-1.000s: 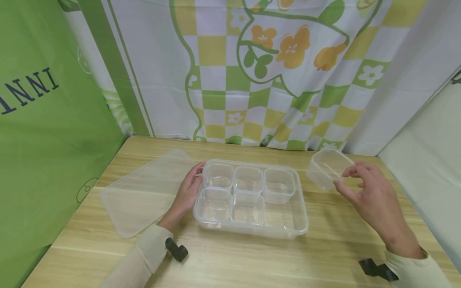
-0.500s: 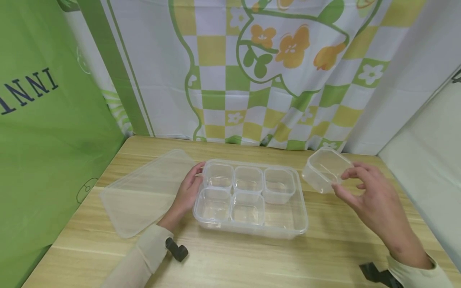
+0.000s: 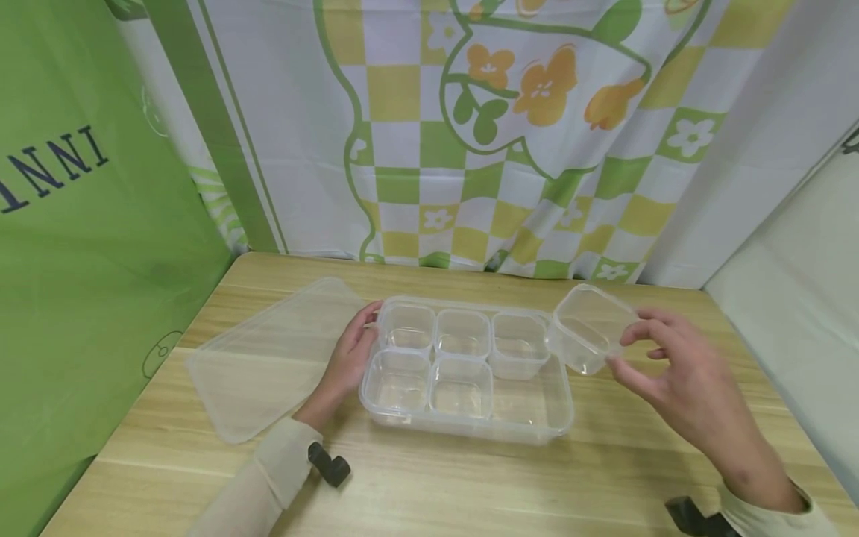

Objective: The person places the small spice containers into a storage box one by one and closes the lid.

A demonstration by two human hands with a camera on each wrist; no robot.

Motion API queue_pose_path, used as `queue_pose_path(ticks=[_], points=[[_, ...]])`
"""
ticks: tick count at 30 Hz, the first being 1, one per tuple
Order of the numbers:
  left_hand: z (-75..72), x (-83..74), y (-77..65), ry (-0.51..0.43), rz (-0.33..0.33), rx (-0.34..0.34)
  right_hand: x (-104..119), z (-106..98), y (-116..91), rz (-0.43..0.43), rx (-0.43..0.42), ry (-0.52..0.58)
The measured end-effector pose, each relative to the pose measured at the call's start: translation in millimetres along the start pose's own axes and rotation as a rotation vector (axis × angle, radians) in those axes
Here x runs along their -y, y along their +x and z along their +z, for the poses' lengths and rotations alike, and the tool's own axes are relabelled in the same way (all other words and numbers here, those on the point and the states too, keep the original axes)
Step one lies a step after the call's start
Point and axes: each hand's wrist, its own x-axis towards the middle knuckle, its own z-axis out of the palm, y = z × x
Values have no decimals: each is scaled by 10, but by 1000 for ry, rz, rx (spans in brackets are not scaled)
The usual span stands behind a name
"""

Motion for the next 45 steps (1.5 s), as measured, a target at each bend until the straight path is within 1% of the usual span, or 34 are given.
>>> queue_pose_path(ticks=[6,13,20,24,30,33,36,45], points=[[5,-2,7,3,5,-2,63,28,2,-41,18,4],[5,-13,10,-7,-13,8,69,61,2,-103,29,12],[9,-9,8,-17,9,13,72,101,-2,-150,29,56],[11,-16,4,-11,3,7,72,116,-9,-175,41,94],[9,-13,5,-8,-3,3,48,136,3,-250,78,146],[9,-20,3,-16,2,10,40,147,8,-272,96,156],[11,-22,3,-22,3,11,41,169,18,-283,122,171],[-1,6,1,-4,-2,-3,39,280,26,-304,198,189]])
